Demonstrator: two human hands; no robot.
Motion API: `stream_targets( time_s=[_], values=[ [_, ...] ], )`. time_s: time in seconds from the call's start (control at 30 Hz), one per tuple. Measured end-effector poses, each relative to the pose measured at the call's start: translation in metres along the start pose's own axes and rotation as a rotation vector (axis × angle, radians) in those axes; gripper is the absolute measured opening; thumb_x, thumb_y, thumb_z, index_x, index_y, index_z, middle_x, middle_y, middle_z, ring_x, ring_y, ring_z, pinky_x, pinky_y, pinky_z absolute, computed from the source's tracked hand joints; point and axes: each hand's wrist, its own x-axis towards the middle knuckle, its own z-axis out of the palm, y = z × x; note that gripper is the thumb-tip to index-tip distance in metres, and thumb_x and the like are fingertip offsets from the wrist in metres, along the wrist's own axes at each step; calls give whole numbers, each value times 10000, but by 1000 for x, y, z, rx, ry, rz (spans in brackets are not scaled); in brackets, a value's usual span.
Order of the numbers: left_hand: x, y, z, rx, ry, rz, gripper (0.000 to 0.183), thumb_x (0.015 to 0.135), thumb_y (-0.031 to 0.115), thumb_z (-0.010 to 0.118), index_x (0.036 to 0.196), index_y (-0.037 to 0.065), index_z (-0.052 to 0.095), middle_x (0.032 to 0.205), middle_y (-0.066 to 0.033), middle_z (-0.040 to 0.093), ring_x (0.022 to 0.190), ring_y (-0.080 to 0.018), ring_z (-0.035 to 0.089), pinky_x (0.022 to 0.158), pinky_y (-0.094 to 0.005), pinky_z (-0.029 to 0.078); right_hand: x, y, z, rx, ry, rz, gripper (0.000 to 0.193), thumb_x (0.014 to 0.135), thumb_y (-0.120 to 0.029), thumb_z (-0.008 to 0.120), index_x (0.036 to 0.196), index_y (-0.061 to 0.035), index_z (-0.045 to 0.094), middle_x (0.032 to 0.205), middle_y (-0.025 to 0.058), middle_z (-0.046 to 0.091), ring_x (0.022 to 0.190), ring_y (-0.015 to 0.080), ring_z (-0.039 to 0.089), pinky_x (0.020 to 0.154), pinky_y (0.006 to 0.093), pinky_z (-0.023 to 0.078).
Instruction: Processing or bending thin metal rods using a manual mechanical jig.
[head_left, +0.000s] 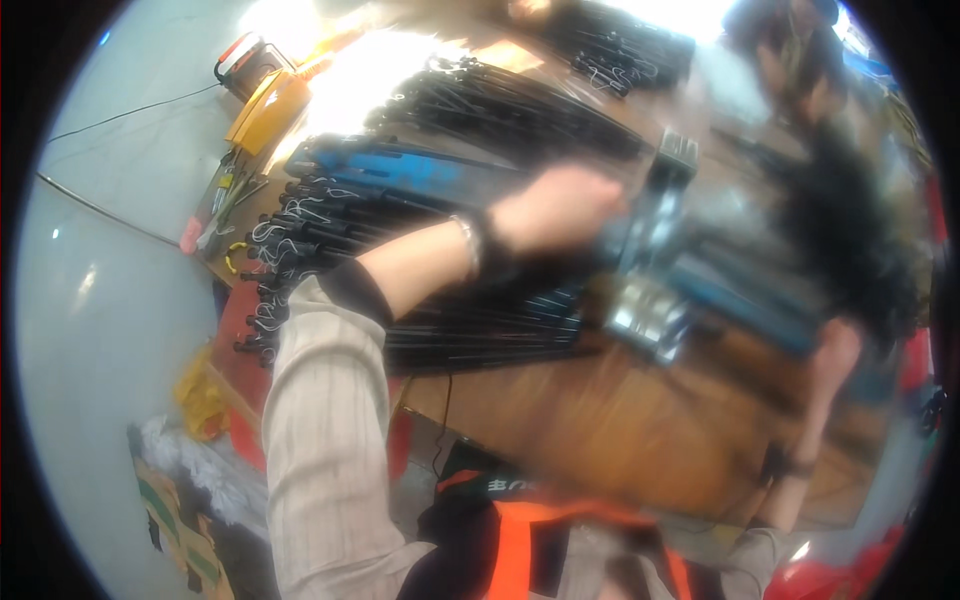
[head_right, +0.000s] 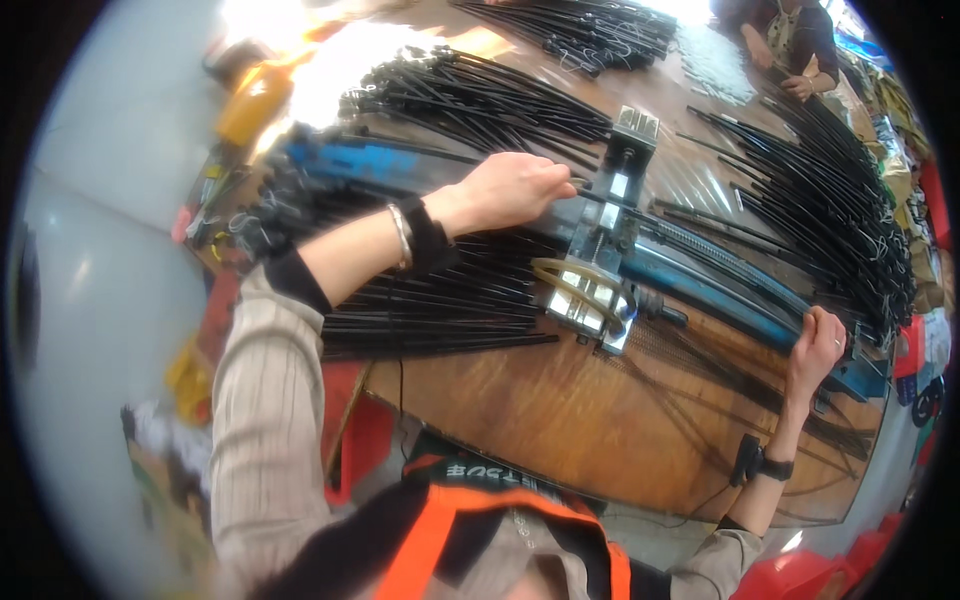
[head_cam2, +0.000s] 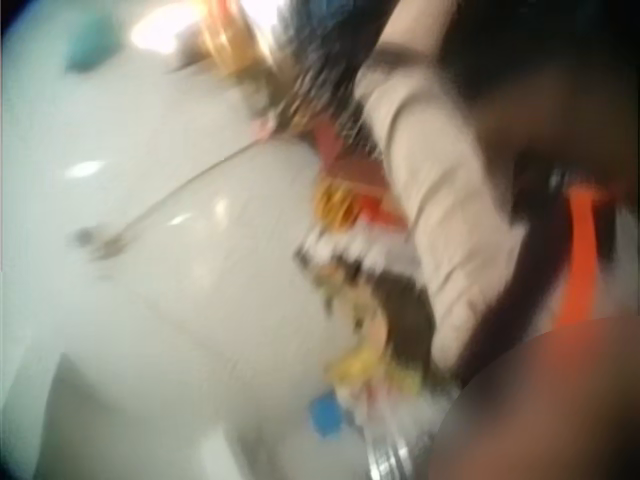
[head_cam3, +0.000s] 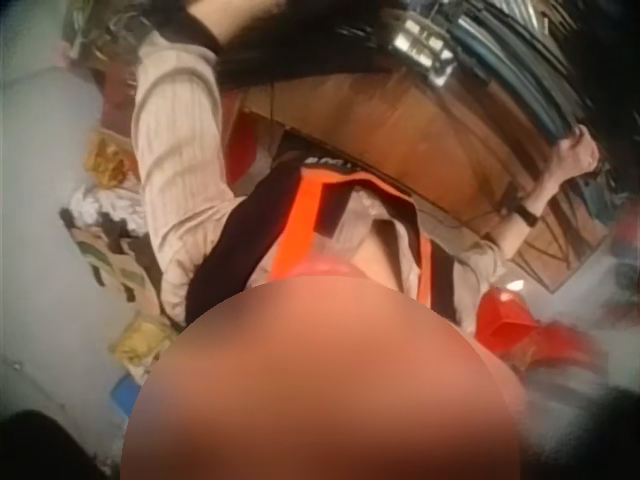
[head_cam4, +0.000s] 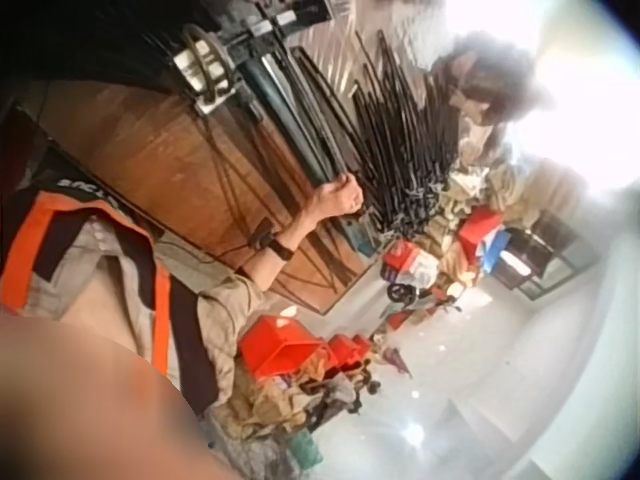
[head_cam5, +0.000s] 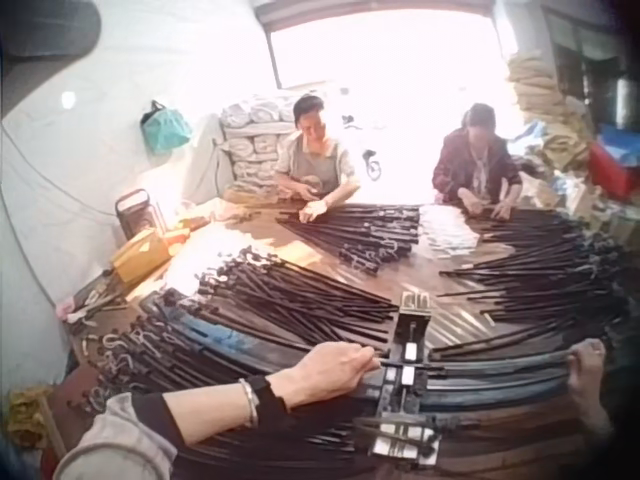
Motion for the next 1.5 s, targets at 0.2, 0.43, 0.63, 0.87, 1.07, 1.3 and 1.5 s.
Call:
stream_targets(
  time_s=[0.2, 0.43, 0.63, 0.87, 1.07, 1.3, 1.5],
  values=[
    [0, -7, 10, 29, 137, 93, 305, 960, 274, 579, 757, 48, 553, 688, -123, 611, 652, -321, 634, 556, -419, 507, 14, -53, -21, 58, 44, -73, 231, 908, -29, 605, 1128, -50, 669, 1164, 90, 673, 1181, 294, 553, 1007, 387, 402],
    [13, 14, 18, 25, 48, -117, 185, 938, 222, 580, 806, 94, 596, 715, -160, 639, 674, -368, 637, 558, -458, 489, -32, -145, -33, 288, 62, -249, 255, 875, -113, 665, 1126, -66, 675, 1134, 61, 692, 1128, 260, 600, 970, 393, 374],
    [13, 13, 11, 94, -71, -219, 180, 944, 257, 549, 881, 100, 612, 738, -161, 658, 717, -374, 644, 618, -478, 495, -27, -173, -18, 427, 7, -118, 264, 869, -130, 677, 1124, -62, 670, 1051, 60, 695, 1049, 264, 613, 922, 393, 385],
    [12, 12, 17, 58, -13, -184, 191, 951, 256, 543, 868, 91, 593, 743, -157, 651, 710, -378, 632, 611, -477, 475, -13, -199, 1, 699, -106, -22, 220, 867, -102, 672, 1080, -47, 660, 1004, 98, 688, 902, 271, 634, 778, 366, 466],
    [12, 16, 19, 96, 73, -141, 175, 953, 226, 550, 857, 82, 575, 746, -136, 636, 714, -360, 626, 603, -458, 466, -1, -200, -2, 889, -201, 50, 190, 868, -109, 676, 1032, -19, 646, 1012, 130, 687, 827, 277, 659, 666, 339, 517],
    [12, -24, 18, 331, 276, 176, 85, 942, 192, 564, 931, 117, 601, 798, -59, 618, 724, -268, 620, 608, -388, 477, -40, -192, 11, 361, -357, -52, 428, 814, -321, 741, 1156, -85, 643, 1155, 105, 653, 1107, 290, 597, 950, 446, 435],
    [-37, -46, -22, 745, 398, 76, 156, 845, 199, 685, 972, 134, 623, 832, -16, 624, 801, -220, 613, 712, -367, 455, -60, -185, 27, 431, -393, -148, 405, 757, -294, 779, 1078, -88, 644, 944, 97, 613, 943, 315, 584, 827, 425, 452]
  ],
)
